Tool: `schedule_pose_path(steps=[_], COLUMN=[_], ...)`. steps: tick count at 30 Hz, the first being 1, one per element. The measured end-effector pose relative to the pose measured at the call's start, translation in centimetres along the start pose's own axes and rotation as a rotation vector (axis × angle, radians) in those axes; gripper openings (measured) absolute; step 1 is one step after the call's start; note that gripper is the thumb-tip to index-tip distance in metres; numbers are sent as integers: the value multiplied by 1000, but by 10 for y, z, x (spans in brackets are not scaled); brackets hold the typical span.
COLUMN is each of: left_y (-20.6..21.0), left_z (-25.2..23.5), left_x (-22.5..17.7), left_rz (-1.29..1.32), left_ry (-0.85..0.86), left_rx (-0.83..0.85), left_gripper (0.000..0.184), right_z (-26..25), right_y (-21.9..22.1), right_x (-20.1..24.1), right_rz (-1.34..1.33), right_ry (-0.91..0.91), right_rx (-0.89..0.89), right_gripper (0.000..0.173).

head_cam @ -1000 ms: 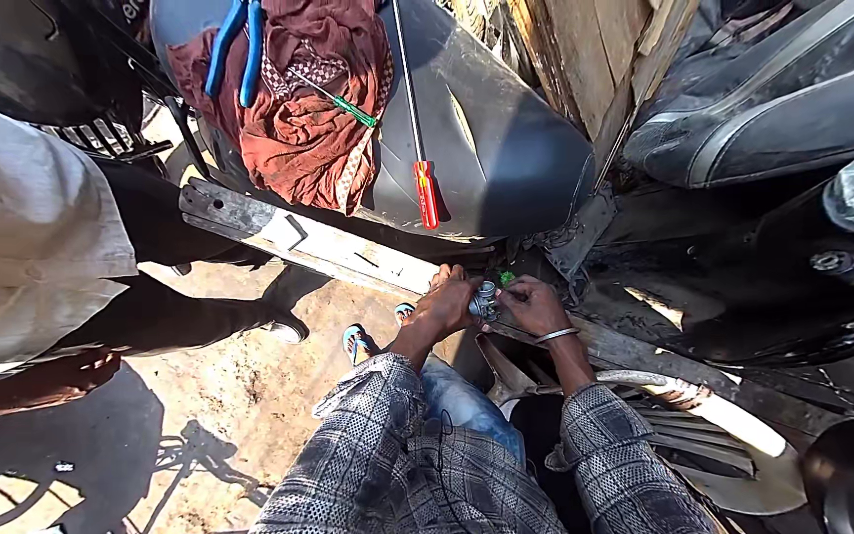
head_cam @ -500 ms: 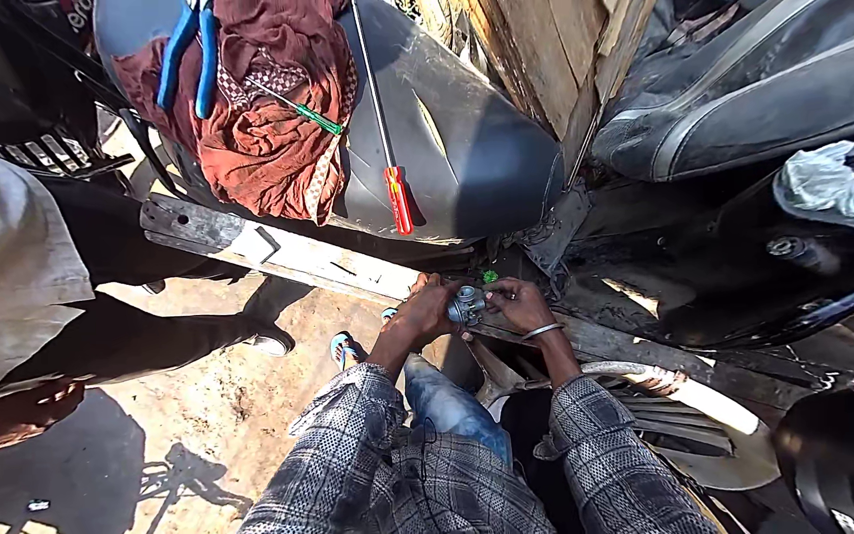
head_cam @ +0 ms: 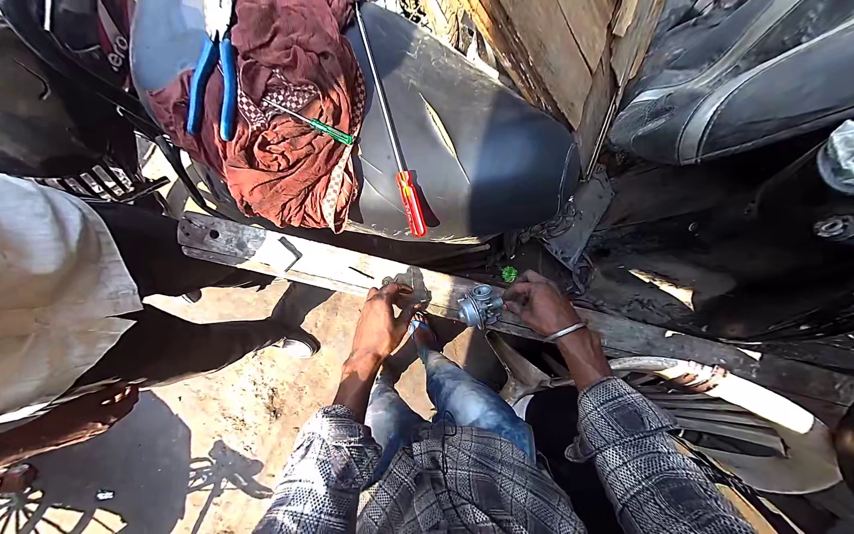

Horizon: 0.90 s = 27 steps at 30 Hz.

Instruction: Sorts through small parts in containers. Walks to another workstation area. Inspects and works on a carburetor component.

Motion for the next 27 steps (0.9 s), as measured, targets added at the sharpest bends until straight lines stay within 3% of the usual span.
schedule_pose_path(steps=[5,10,17,21,24,27], left_y=[22,27,32,36,21,-1], left_z=[10,3,5,8,20,63], left_x=[20,12,-2,1,12,10], left_rz=[-111,-206,-391,-420,-136,642], left_ry=[32,65,226,262,137,-165], left_rx=[-132,-193,-165,-145,-235,-406], left_gripper=[29,23,16,17,32,38], right_z=[2,3,19,24,33,56], right_y=[2,-1,-29,-46,-62,-74], right_x=[2,5,-16,-3,36,91], right_rz=[31,35,-329,-602,-762,-891], right_ry=[-79,-113,128,124,44,-90], right_rx=[35,80,-129,-268,-269,-225], right_gripper=[11,8,4,17,21,19])
Point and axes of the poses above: each hand's wrist, its own z-axis away from the middle knuckle, its own y-axis out of the palm, x = y × z, the point moved 8 cm from there along -z, towards the middle knuckle, and after that the axes turned 15 degrees about z, right-handed, at the moved point
